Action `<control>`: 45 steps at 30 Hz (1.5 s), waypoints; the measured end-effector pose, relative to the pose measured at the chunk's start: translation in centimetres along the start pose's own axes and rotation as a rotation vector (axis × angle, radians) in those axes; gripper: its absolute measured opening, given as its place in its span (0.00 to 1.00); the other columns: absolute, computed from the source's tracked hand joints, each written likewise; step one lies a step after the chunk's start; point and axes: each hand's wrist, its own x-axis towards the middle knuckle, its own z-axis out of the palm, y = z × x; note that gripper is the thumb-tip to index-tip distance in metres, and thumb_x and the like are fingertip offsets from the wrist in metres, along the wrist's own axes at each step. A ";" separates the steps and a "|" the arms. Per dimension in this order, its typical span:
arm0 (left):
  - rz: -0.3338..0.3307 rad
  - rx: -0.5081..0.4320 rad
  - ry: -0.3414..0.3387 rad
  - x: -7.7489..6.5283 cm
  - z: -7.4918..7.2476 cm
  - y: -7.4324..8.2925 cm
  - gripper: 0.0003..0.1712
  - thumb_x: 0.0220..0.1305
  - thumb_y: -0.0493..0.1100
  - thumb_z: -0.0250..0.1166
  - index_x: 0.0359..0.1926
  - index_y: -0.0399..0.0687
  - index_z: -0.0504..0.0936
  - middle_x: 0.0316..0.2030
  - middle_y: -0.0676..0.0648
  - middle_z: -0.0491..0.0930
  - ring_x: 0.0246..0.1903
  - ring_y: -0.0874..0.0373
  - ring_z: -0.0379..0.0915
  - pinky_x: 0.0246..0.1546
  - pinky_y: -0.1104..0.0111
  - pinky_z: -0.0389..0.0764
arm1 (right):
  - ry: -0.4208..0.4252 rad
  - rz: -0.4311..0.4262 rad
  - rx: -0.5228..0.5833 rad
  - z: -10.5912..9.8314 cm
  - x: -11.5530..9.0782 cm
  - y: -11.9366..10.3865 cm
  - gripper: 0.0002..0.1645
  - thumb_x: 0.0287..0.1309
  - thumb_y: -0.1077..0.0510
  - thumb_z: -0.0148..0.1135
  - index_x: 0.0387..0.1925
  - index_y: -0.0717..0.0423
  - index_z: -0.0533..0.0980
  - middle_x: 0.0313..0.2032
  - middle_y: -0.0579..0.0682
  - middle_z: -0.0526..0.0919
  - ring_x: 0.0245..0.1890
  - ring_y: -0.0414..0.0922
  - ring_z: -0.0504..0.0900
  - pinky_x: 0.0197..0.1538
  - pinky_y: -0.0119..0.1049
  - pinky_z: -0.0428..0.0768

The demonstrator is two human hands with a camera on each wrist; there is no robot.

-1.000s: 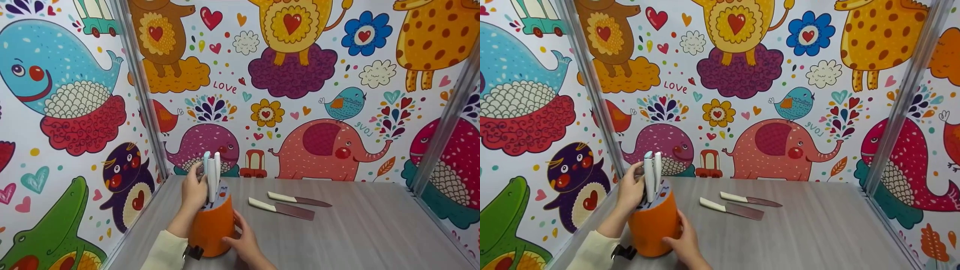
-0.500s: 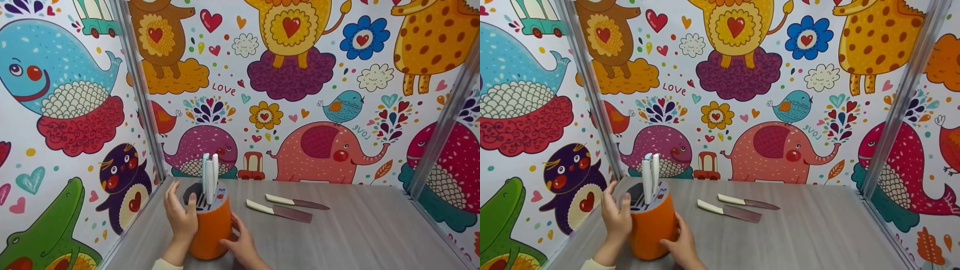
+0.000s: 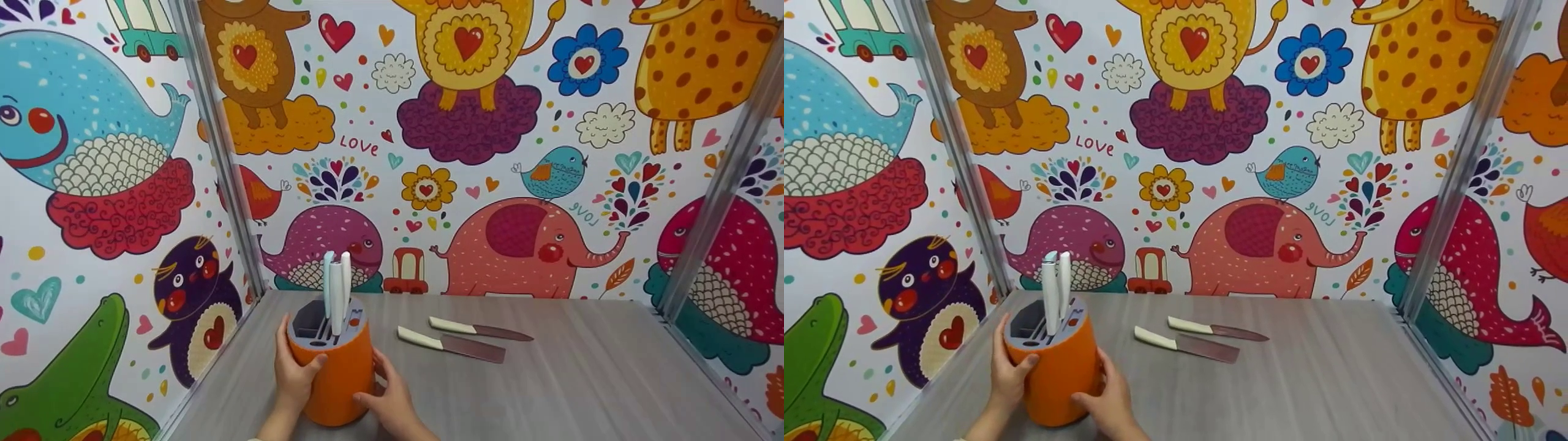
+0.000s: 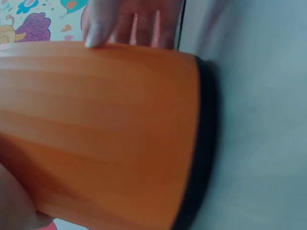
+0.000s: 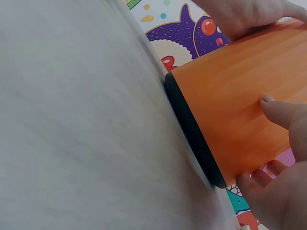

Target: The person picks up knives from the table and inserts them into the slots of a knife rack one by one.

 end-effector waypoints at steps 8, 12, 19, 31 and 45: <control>-0.004 0.023 0.009 -0.3 -0.9 -0.6 0.61 0.48 0.41 0.79 0.77 0.57 0.51 0.70 0.47 0.66 0.58 0.62 0.69 0.57 0.87 0.67 | -0.021 0.029 0.040 1.0 0.1 0.2 0.55 0.42 0.52 0.79 0.72 0.37 0.61 0.70 0.49 0.68 0.69 0.54 0.68 0.68 0.56 0.70; -0.040 0.084 0.015 -0.5 -1.1 -0.7 0.63 0.47 0.43 0.80 0.77 0.63 0.49 0.70 0.49 0.65 0.59 0.62 0.69 0.56 0.89 0.65 | -0.028 0.050 0.084 1.4 0.0 0.4 0.55 0.42 0.52 0.80 0.72 0.37 0.62 0.71 0.48 0.68 0.70 0.54 0.67 0.69 0.56 0.68; -0.071 0.142 0.013 -0.9 -1.1 -0.2 0.64 0.46 0.46 0.81 0.77 0.63 0.47 0.69 0.50 0.67 0.57 0.62 0.71 0.57 0.84 0.68 | -0.030 0.059 0.099 1.2 -0.1 0.7 0.54 0.42 0.56 0.80 0.71 0.40 0.63 0.70 0.50 0.69 0.69 0.54 0.68 0.68 0.55 0.71; -0.062 0.175 0.025 -0.4 -0.4 -0.6 0.66 0.44 0.43 0.81 0.77 0.63 0.47 0.68 0.47 0.68 0.58 0.58 0.70 0.53 0.88 0.67 | 0.076 -0.205 0.080 -3.8 1.8 2.8 0.42 0.55 0.59 0.72 0.69 0.64 0.64 0.67 0.67 0.68 0.65 0.65 0.70 0.62 0.58 0.76; -0.116 0.124 -0.019 -0.4 0.5 -0.5 0.64 0.49 0.45 0.79 0.77 0.64 0.46 0.69 0.49 0.66 0.60 0.57 0.71 0.63 0.65 0.73 | 0.517 -0.185 -0.300 -9.4 4.3 4.5 0.32 0.48 0.65 0.72 0.59 0.55 0.77 0.60 0.54 0.79 0.65 0.55 0.74 0.66 0.55 0.70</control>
